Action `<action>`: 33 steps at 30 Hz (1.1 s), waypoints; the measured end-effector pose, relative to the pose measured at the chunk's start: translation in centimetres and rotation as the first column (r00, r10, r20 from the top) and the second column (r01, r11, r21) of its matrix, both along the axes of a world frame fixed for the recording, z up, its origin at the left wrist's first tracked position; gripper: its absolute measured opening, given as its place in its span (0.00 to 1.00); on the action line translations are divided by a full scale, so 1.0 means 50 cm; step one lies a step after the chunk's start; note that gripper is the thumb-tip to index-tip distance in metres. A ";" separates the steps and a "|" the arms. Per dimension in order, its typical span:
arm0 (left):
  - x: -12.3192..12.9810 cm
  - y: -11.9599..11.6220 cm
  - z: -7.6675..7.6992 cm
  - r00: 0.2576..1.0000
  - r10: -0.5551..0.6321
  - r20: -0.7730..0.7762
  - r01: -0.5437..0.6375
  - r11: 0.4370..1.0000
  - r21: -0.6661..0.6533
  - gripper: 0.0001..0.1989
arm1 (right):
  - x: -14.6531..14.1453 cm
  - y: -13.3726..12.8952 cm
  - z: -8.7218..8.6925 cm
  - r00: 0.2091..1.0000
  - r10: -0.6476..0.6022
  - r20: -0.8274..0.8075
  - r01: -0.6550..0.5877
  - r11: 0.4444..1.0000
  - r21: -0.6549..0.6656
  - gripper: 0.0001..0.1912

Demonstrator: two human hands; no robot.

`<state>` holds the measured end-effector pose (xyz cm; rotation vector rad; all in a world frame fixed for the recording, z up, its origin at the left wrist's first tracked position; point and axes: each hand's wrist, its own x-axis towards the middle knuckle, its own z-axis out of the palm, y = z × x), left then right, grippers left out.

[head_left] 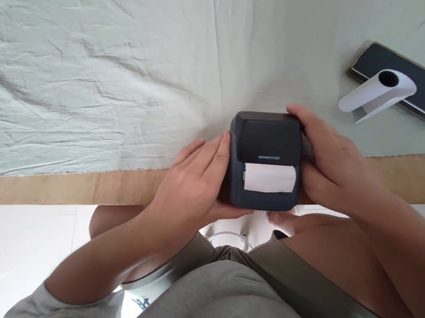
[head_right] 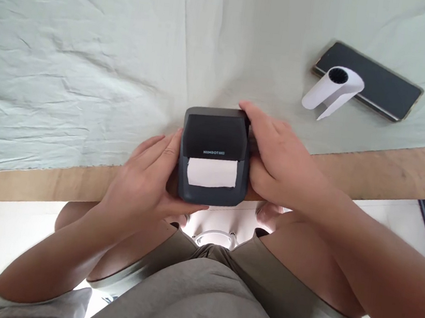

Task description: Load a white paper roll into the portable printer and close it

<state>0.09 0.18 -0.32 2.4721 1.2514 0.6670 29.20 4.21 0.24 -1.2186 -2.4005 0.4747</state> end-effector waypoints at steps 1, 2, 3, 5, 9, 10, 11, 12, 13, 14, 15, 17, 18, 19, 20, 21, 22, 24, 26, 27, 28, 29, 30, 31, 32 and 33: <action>0.001 0.006 0.001 1.000 0.016 0.019 -0.016 1.000 0.006 0.49 | -0.003 0.004 0.005 1.000 -0.015 0.000 0.015 1.000 0.004 0.46; 0.003 0.013 0.003 0.999 0.033 0.040 -0.033 0.999 0.005 0.50 | -0.007 0.011 0.011 1.000 -0.031 -0.002 0.031 1.000 0.002 0.47; 0.004 0.022 0.004 0.997 0.056 0.053 -0.054 0.998 -0.034 0.49 | -0.012 0.020 0.016 0.999 -0.046 -0.008 0.046 0.999 -0.001 0.48; 0.007 0.041 0.006 0.997 0.058 0.058 -0.052 0.994 -0.096 0.52 | -0.019 0.041 0.021 0.997 -0.075 -0.013 0.074 0.997 -0.020 0.48; 0.004 0.065 0.001 0.999 0.053 0.005 -0.051 0.982 -0.182 0.56 | -0.017 0.074 0.011 0.997 -0.079 0.023 0.080 0.996 -0.031 0.42; 0.002 0.065 0.000 0.999 0.046 -0.007 -0.046 0.980 -0.194 0.58 | -0.014 0.077 0.006 0.997 -0.062 0.039 0.063 0.998 -0.031 0.40; 0.000 0.063 -0.001 0.999 0.039 -0.018 -0.042 0.978 -0.202 0.59 | -0.010 0.079 0.002 0.998 -0.042 0.053 0.044 0.999 -0.031 0.39; -0.002 0.059 0.000 0.999 0.038 -0.027 -0.043 0.977 -0.211 0.59 | -0.007 0.078 -0.002 0.998 -0.023 0.064 0.025 0.999 -0.031 0.39; -0.004 0.054 0.002 0.999 0.037 -0.038 -0.044 0.974 -0.223 0.58 | -0.004 0.077 -0.004 0.998 -0.009 0.068 0.011 0.999 -0.031 0.39; -0.006 0.049 0.004 0.998 0.040 -0.047 -0.050 0.970 -0.236 0.56 | -0.002 0.075 -0.006 0.998 -0.001 0.066 0.003 0.999 -0.035 0.39; -0.007 0.044 0.007 0.998 0.044 -0.047 -0.054 0.969 -0.243 0.54 | -0.001 0.072 -0.007 0.998 0.002 0.059 0.000 0.999 -0.039 0.40; -0.008 0.038 0.012 0.998 0.052 -0.041 -0.061 0.966 -0.253 0.51 | -0.002 0.069 -0.007 0.999 -0.007 0.037 0.009 0.998 -0.055 0.42; -0.009 0.037 0.014 0.998 0.056 -0.036 -0.063 0.964 -0.259 0.50 | -0.002 0.068 -0.008 1.000 -0.014 0.026 0.016 0.998 -0.064 0.42; -0.010 0.037 0.015 0.998 0.059 -0.033 -0.066 0.961 -0.268 0.50 | -0.003 0.067 -0.008 1.000 -0.022 0.016 0.023 0.997 -0.071 0.43; -0.011 0.037 0.015 0.998 0.063 -0.028 -0.068 0.959 -0.276 0.50 | -0.005 0.066 -0.008 1.000 -0.028 0.005 0.029 0.997 -0.070 0.44; -0.012 0.038 0.015 0.998 0.067 -0.021 -0.070 0.957 -0.280 0.50 | -0.006 0.066 -0.008 0.999 -0.032 -0.007 0.032 0.997 -0.065 0.44; -0.014 0.039 0.015 0.998 0.069 -0.011 -0.069 0.956 -0.283 0.50 | -0.007 0.065 -0.007 0.999 -0.035 -0.019 0.034 0.998 -0.059 0.44; -0.017 0.039 0.014 0.997 0.071 0.013 -0.064 0.957 -0.283 0.49 | -0.009 0.064 -0.005 0.999 -0.030 -0.039 0.028 0.998 -0.050 0.43; -0.019 0.037 0.014 0.997 0.068 0.026 -0.058 0.957 -0.285 0.49 | -0.010 0.062 -0.001 0.999 -0.005 -0.048 0.002 0.999 -0.053 0.42; -0.019 0.036 0.015 0.997 0.067 0.025 -0.058 0.956 -0.288 0.49 | -0.010 0.062 0.000 0.999 0.007 -0.043 -0.010 0.998 -0.059 0.43; -0.018 0.036 0.016 0.997 0.071 0.017 -0.063 0.954 -0.292 0.50 | -0.010 0.062 0.001 0.999 0.017 -0.037 -0.019 0.998 -0.065 0.43; -0.017 0.035 0.017 0.997 0.076 0.003 -0.072 0.952 -0.298 0.51 | -0.009 0.063 0.002 0.999 0.023 -0.029 -0.025 0.997 -0.073 0.43; -0.014 0.035 0.019 0.997 0.082 -0.013 -0.082 0.949 -0.304 0.52 | -0.008 0.063 0.002 1.000 0.023 -0.019 -0.024 0.997 -0.078 0.42; -0.012 0.035 0.020 0.996 0.089 -0.029 -0.093 0.947 -0.309 0.53 | -0.007 0.064 0.001 1.000 0.023 -0.009 -0.023 0.997 -0.080 0.42; -0.008 0.034 0.021 0.995 0.095 -0.043 -0.104 0.945 -0.310 0.53 | -0.006 0.065 0.000 1.000 0.023 0.002 -0.022 0.997 -0.075 0.41; -0.006 0.034 0.021 0.994 0.100 -0.053 -0.111 0.945 -0.308 0.52 | -0.004 0.066 -0.001 1.000 0.023 0.011 -0.023 0.997 -0.069 0.40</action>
